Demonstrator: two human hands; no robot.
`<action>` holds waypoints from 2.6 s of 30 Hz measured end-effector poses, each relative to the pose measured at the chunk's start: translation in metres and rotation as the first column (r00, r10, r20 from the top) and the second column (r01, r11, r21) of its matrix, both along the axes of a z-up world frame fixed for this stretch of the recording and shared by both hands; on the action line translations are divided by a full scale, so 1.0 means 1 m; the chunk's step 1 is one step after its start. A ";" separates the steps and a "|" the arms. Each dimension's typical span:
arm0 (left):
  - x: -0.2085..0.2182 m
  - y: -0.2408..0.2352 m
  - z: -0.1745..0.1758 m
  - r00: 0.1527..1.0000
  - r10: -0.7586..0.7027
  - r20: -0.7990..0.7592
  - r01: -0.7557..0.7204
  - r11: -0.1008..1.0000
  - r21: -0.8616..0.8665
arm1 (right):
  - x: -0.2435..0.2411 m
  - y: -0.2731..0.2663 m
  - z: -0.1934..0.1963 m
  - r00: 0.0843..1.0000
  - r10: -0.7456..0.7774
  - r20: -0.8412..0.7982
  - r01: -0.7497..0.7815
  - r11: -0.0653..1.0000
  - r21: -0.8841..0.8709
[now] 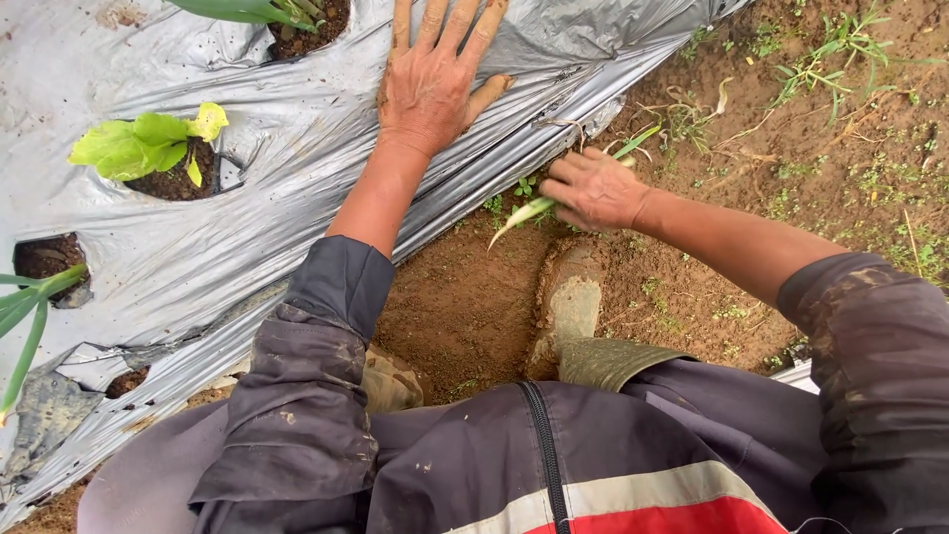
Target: The person removes weeds by hand from around onion and leafy green plants growing through holes in a plastic mulch sheet. The person pulls weeds from the soil beside the mulch and from between plant bases, then discards them on the ground.
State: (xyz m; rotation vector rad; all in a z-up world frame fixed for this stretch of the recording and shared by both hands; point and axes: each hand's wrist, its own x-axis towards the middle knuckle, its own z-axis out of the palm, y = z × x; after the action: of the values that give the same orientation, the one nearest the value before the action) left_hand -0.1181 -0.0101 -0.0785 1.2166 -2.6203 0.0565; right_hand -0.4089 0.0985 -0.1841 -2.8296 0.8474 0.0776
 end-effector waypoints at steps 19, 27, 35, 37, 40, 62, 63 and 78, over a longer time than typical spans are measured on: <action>0.000 0.000 -0.001 1.000 0.021 0.016 -0.021 1.000 0.006 | 0.049 0.012 0.028 0.737 0.178 -0.652 0.282 0.797 0.535; -0.001 0.000 -0.001 0.998 0.029 0.054 -0.029 1.000 -0.001 | 0.013 -0.030 0.039 0.790 -0.162 -0.592 0.284 0.952 0.117; -0.001 0.000 -0.006 0.996 0.055 0.070 -0.050 0.996 -0.072 | 0.058 -0.016 0.009 0.861 -0.171 -0.479 0.311 0.922 0.230; -0.002 0.000 -0.006 0.997 0.051 0.057 -0.047 0.996 -0.070 | 0.049 -0.014 -0.004 0.915 -0.108 -0.388 0.190 0.965 0.179; -0.002 0.000 -0.006 0.997 0.054 0.051 -0.051 0.997 -0.059 | 0.039 -0.011 -0.004 0.968 -0.056 -0.244 0.076 0.994 0.073; -0.001 -0.002 -0.010 0.993 0.063 0.095 -0.056 0.995 -0.077 | 0.072 -0.001 0.015 0.987 0.082 -0.138 -0.066 0.991 0.115; -0.002 -0.002 -0.006 0.994 0.061 0.094 -0.053 0.995 -0.084 | 0.080 0.000 0.015 0.987 0.078 -0.139 -0.063 0.992 0.108; -0.003 -0.003 -0.017 0.998 0.045 0.036 -0.043 0.998 -0.048 | 0.081 -0.046 0.069 0.842 -0.429 -0.327 0.334 -0.062 0.941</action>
State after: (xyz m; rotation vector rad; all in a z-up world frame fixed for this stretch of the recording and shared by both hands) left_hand -0.1212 -0.0128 -0.0952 1.2691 -2.6079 0.1491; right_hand -0.3279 0.0525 -0.1147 -1.1272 0.9721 0.3319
